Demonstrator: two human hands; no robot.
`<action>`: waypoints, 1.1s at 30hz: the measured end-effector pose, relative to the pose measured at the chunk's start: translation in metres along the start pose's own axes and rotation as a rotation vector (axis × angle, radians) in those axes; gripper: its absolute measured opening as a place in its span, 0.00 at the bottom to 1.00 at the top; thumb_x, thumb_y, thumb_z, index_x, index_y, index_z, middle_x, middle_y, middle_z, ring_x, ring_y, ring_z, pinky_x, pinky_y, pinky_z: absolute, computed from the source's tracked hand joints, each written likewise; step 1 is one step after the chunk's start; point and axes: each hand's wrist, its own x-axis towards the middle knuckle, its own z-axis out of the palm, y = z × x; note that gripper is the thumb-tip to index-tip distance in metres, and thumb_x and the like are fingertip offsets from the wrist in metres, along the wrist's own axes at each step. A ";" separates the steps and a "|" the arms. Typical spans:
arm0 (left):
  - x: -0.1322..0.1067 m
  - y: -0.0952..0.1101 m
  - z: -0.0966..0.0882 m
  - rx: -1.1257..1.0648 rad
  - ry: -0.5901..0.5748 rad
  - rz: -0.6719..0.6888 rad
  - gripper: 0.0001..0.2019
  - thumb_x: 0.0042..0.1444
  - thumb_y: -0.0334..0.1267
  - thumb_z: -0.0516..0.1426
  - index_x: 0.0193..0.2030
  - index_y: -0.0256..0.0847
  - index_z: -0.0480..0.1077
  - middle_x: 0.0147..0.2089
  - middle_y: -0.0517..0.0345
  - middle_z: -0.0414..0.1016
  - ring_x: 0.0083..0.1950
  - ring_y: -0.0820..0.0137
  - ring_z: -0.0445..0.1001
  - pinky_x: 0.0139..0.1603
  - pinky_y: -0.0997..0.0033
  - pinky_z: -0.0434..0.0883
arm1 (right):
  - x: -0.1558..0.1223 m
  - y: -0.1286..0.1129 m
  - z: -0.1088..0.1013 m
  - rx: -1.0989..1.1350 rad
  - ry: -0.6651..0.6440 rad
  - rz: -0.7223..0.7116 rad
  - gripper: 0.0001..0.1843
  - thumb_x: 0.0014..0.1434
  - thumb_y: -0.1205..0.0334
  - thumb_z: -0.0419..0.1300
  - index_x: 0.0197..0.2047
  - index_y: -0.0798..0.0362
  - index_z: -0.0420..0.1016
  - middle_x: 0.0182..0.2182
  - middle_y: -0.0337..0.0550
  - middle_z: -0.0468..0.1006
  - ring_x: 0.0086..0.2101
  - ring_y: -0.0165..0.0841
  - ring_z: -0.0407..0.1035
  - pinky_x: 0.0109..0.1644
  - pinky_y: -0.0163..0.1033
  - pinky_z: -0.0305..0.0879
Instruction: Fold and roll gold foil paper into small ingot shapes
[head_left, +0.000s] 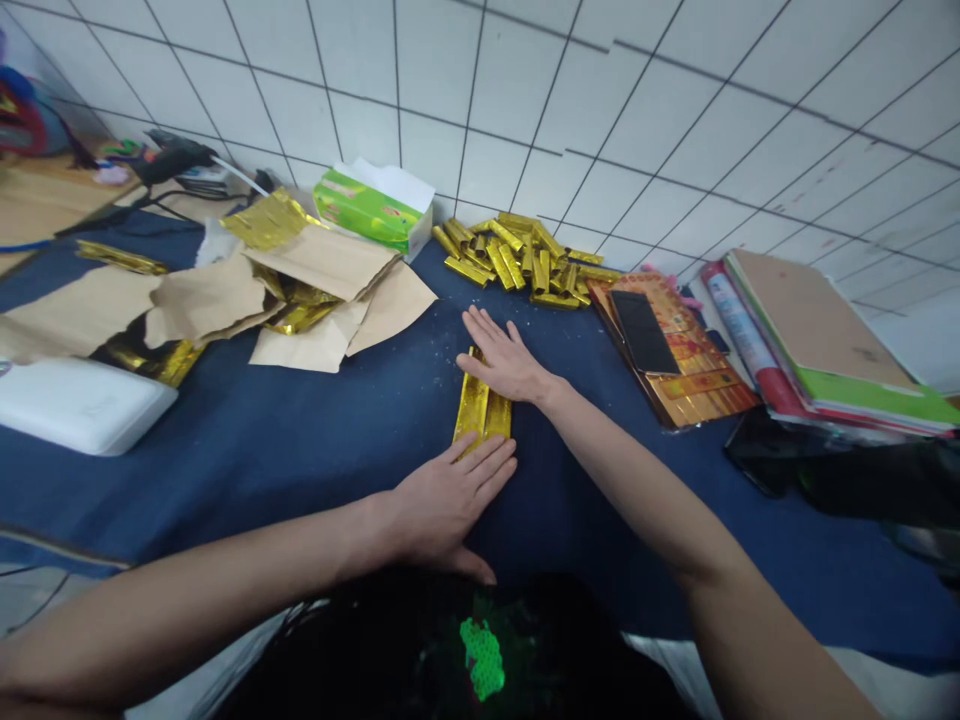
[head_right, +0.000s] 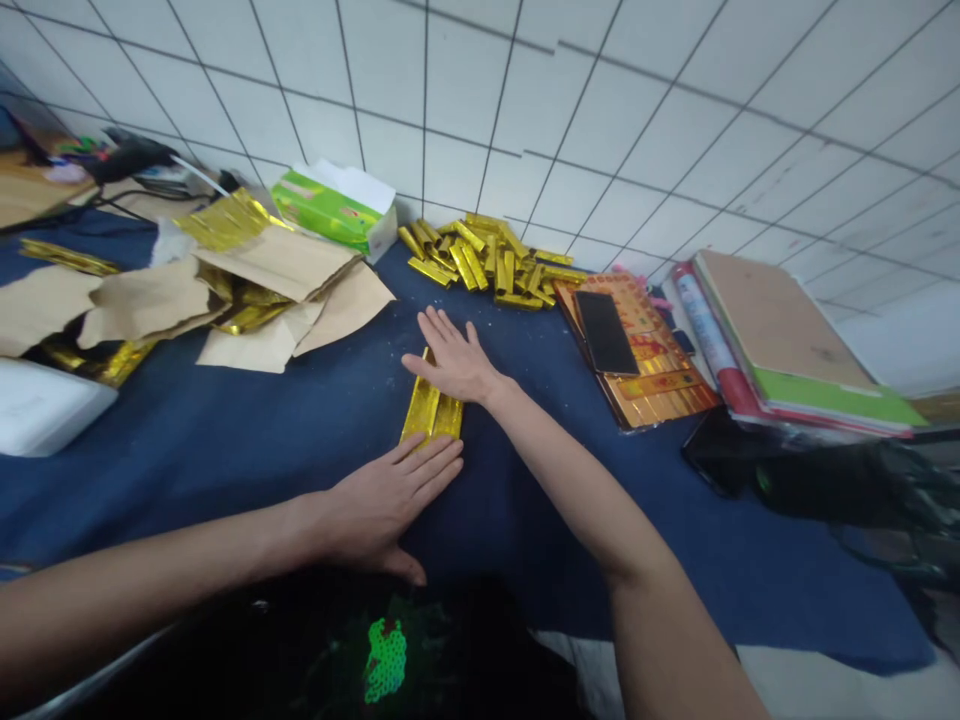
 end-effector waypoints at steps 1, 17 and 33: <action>0.000 0.000 0.000 -0.007 0.006 0.002 0.52 0.45 0.68 0.47 0.65 0.24 0.44 0.68 0.34 0.40 0.68 0.53 0.39 0.65 0.53 0.39 | -0.006 -0.006 -0.002 -0.002 0.021 -0.013 0.44 0.58 0.36 0.34 0.66 0.59 0.36 0.66 0.51 0.37 0.64 0.41 0.32 0.63 0.60 0.31; -0.001 0.001 0.000 -0.011 0.012 0.000 0.51 0.46 0.65 0.50 0.65 0.25 0.42 0.68 0.34 0.40 0.68 0.52 0.40 0.65 0.52 0.42 | 0.014 -0.001 0.015 -0.163 -0.010 -0.131 0.40 0.60 0.39 0.33 0.66 0.59 0.41 0.66 0.52 0.40 0.64 0.41 0.34 0.62 0.61 0.34; -0.002 0.004 -0.004 -0.012 0.008 -0.015 0.47 0.50 0.62 0.47 0.65 0.24 0.42 0.68 0.35 0.41 0.68 0.54 0.40 0.66 0.54 0.42 | 0.025 0.008 0.017 -0.156 0.024 -0.058 0.40 0.60 0.39 0.32 0.66 0.58 0.42 0.65 0.52 0.41 0.64 0.41 0.34 0.62 0.61 0.34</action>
